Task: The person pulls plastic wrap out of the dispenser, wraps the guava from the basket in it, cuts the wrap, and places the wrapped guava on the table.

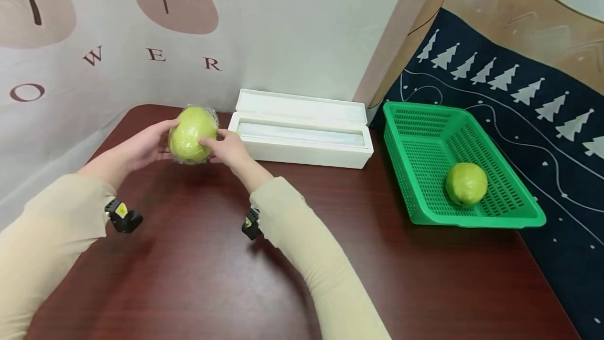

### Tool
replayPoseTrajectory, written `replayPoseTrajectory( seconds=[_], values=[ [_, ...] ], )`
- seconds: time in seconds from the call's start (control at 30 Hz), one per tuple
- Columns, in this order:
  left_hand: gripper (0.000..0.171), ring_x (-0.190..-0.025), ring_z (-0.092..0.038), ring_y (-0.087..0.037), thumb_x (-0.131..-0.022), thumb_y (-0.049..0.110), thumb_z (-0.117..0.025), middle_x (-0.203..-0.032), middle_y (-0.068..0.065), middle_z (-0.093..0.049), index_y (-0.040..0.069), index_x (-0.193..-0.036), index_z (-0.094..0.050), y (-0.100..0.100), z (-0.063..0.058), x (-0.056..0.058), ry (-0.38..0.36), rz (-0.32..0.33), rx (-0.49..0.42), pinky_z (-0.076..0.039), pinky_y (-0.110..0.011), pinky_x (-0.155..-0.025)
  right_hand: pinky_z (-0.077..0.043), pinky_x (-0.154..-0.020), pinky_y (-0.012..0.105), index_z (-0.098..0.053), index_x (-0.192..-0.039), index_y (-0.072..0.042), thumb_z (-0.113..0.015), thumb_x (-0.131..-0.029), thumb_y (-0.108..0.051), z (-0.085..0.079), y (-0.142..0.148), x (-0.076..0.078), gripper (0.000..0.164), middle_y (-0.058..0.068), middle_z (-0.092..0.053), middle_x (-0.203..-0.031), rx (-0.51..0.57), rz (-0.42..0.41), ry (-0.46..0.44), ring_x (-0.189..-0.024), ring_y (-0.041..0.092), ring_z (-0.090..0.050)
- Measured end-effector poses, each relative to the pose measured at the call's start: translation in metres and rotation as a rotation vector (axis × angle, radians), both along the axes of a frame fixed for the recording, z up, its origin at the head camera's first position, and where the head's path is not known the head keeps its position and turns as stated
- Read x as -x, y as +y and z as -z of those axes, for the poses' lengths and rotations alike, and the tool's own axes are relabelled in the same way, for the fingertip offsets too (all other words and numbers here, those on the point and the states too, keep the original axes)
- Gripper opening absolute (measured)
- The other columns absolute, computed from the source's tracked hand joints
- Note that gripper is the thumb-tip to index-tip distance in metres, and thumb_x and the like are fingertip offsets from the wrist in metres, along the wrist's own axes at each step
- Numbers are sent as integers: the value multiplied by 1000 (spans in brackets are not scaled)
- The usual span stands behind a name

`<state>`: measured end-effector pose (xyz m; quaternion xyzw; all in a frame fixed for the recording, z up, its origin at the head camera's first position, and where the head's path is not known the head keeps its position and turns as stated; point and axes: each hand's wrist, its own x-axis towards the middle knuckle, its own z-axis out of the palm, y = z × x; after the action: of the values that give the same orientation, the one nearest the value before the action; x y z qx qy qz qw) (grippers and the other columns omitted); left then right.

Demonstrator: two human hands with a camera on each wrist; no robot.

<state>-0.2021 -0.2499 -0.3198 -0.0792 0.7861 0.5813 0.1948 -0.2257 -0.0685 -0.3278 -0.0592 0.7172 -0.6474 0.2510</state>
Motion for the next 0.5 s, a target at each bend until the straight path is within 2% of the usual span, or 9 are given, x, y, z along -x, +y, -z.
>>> replayPoseTrajectory(
  seconds=[0.23,0.37,0.5],
  values=[
    [79,-85,-49,-3,-94,57,-19,-123,-9,-39,-1,-147,-16,-4,13,9,-16,-52,62,-45,-20,-79,-51,-91,38,-34,-143,-3,-57,-92,-13,18,-16,3,57,21,-54,-128,14,34,-55,-110,31,-58],
    [79,-94,-46,-10,-94,57,-18,-130,-14,-36,-2,-147,-15,-5,19,11,-26,-57,81,-44,-26,-87,-50,-94,39,-31,-145,-3,-58,-91,-13,25,-19,3,61,20,-51,-134,13,30,-80,-117,31,-55],
    [79,-102,-44,-15,-95,57,-15,-135,-19,-32,-3,-147,-14,-7,24,12,-33,-74,100,-42,-35,-98,-48,-96,37,-18,-148,-2,-60,-89,-12,28,-22,1,73,20,-44,-141,-15,3,-72,-119,30,-54]
  ],
)
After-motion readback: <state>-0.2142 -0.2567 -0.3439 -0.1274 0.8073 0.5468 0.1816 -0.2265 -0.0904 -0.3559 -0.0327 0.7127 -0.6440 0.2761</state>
